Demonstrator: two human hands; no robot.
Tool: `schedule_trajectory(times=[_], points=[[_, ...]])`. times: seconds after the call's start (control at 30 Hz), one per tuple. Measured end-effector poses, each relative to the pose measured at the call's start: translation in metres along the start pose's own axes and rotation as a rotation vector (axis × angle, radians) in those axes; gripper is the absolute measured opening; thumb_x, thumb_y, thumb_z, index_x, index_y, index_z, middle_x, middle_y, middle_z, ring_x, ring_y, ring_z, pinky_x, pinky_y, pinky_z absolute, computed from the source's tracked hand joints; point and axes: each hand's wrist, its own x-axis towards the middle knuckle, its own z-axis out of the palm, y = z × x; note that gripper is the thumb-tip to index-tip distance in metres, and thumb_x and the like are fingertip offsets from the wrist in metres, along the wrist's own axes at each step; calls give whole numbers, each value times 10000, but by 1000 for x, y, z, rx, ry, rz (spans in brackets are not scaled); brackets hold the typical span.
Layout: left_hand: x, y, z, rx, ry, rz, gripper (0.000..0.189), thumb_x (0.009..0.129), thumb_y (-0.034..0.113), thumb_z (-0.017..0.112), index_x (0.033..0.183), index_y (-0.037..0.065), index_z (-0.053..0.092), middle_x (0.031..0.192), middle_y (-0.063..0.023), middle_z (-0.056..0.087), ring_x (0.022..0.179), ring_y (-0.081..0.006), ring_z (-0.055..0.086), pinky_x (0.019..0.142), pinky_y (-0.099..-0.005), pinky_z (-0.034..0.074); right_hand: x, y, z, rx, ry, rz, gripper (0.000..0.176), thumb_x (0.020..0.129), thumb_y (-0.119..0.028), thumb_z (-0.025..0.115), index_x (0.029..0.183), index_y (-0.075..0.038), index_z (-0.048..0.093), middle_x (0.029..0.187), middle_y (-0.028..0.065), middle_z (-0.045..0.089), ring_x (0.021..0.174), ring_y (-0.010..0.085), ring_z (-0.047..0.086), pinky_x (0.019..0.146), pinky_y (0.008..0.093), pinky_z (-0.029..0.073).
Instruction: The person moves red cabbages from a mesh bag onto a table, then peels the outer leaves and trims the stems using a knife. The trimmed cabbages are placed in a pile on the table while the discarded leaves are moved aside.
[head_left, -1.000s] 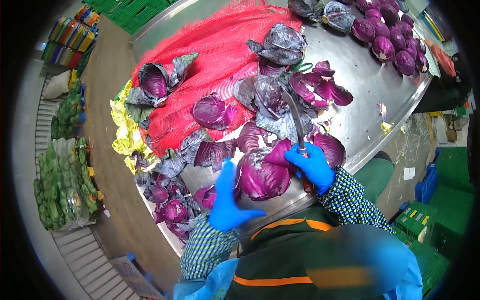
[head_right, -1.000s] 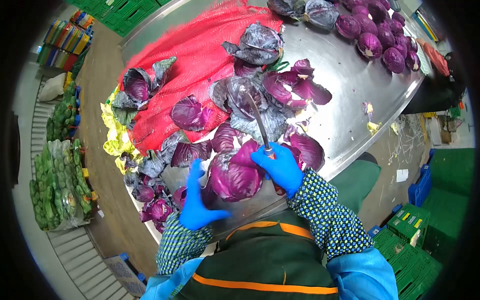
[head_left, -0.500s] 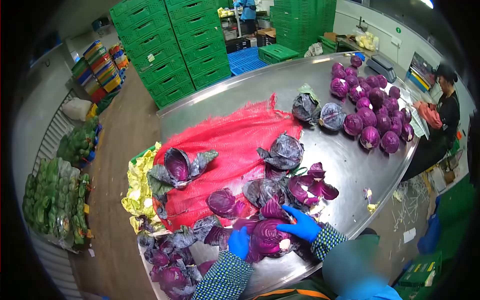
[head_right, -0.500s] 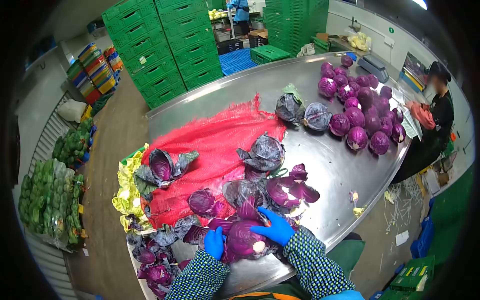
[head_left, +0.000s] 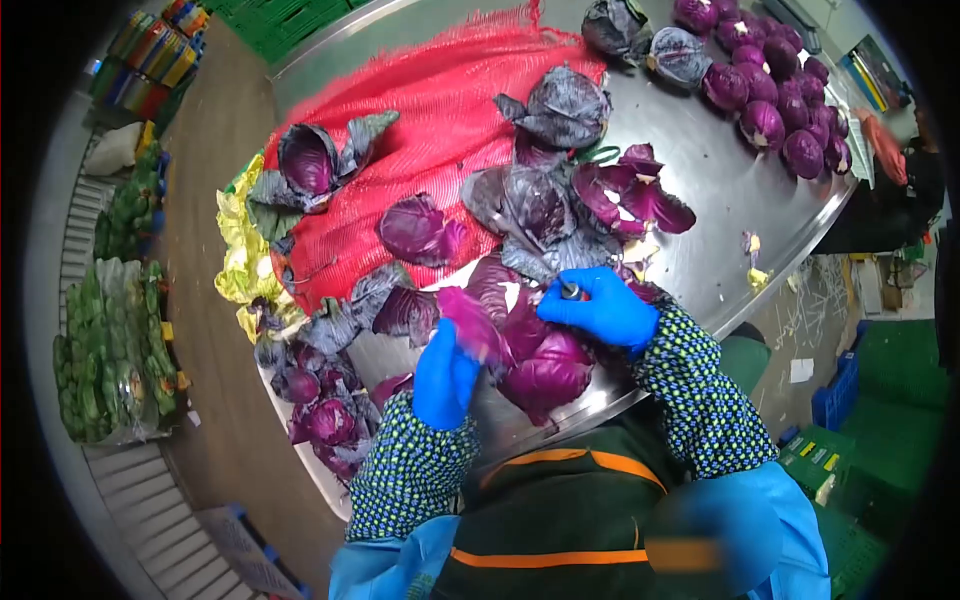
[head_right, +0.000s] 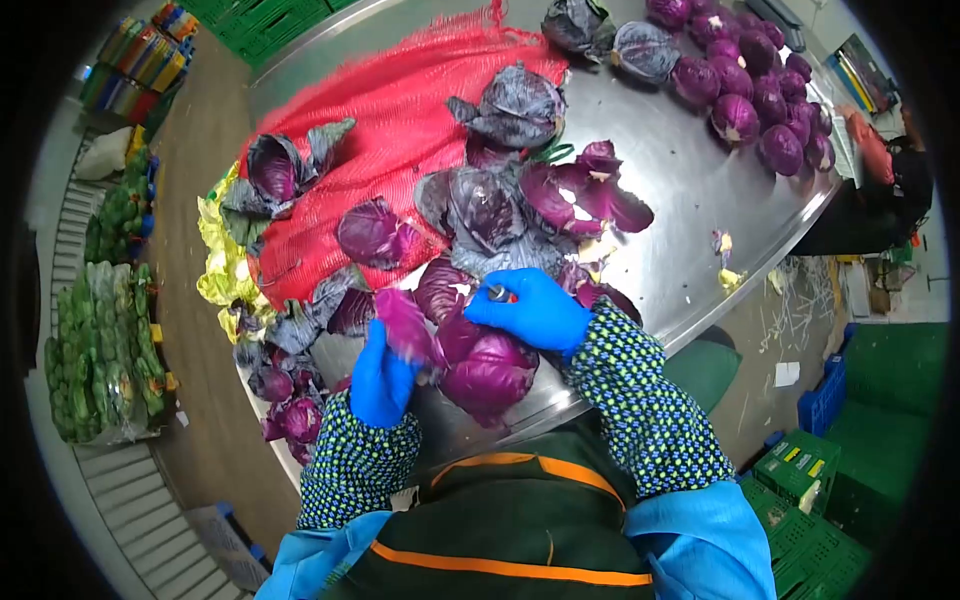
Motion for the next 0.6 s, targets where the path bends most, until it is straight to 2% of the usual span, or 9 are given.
schedule_trajectory(times=[0.03,0.13,0.27,0.33,0.37,0.4,0.47,0.53,0.6], points=[[-7,-4,3,3,4,-4,306,869,288,607,1045,57,511,913,-35,552,822,-129,538,760,-281,447,-3,1,0,25,19,48,241,809,-223,669,905,-2,654,759,52,644,691,92,560,648,258,460],[-20,-25,8,1236,-117,384,943,601,352,830,1295,-15,307,1201,-175,427,1133,-326,417,1001,-414,314,-9,-4,8,36,26,19,237,808,-235,666,881,-10,653,755,69,644,676,95,559,628,278,462],[-4,-19,21,1383,-17,376,777,648,311,793,1229,-28,405,1122,-195,495,1081,-334,471,915,-414,379,-1,-19,23,0,-37,-96,253,808,-276,668,870,-31,658,732,60,636,650,102,569,584,275,465],[2,-11,27,1306,69,393,575,717,249,730,1164,-25,494,1008,-177,584,929,-313,564,809,-398,439,-1,-33,16,224,22,137,256,816,-284,674,906,-44,668,766,29,639,637,73,550,540,236,448],[14,-15,17,1488,62,809,393,780,167,660,1109,-20,552,936,-146,640,816,-242,614,739,-347,471,2,-34,16,316,139,117,260,821,-278,678,957,-57,668,818,0,640,653,47,540,504,203,428],[21,-17,8,1485,63,811,393,780,167,660,1109,-20,552,936,-146,640,816,-242,614,739,-347,471,1,-42,9,405,256,159,372,823,-267,675,1111,-41,610,897,18,644,705,67,567,579,212,468],[32,-16,7,1022,76,427,341,817,76,624,1139,-11,552,1048,-83,622,935,-159,584,811,-303,463,-4,-23,-6,327,483,-6,506,818,-264,681,1231,-20,519,1015,70,624,854,105,586,739,251,488],[41,-5,6,871,130,271,330,849,154,608,1138,4,555,1043,-91,621,906,-160,595,814,-304,470,-41,-12,-7,326,306,190,630,803,-285,694,1297,9,437,1130,129,581,1023,158,556,909,307,436],[45,5,-5,272,379,-12,303,864,198,601,1116,36,560,1006,-85,624,863,-193,614,791,-335,492,-66,25,2,-203,239,147,703,756,-305,738,1294,27,430,1165,166,564,1098,208,529,981,329,390]])
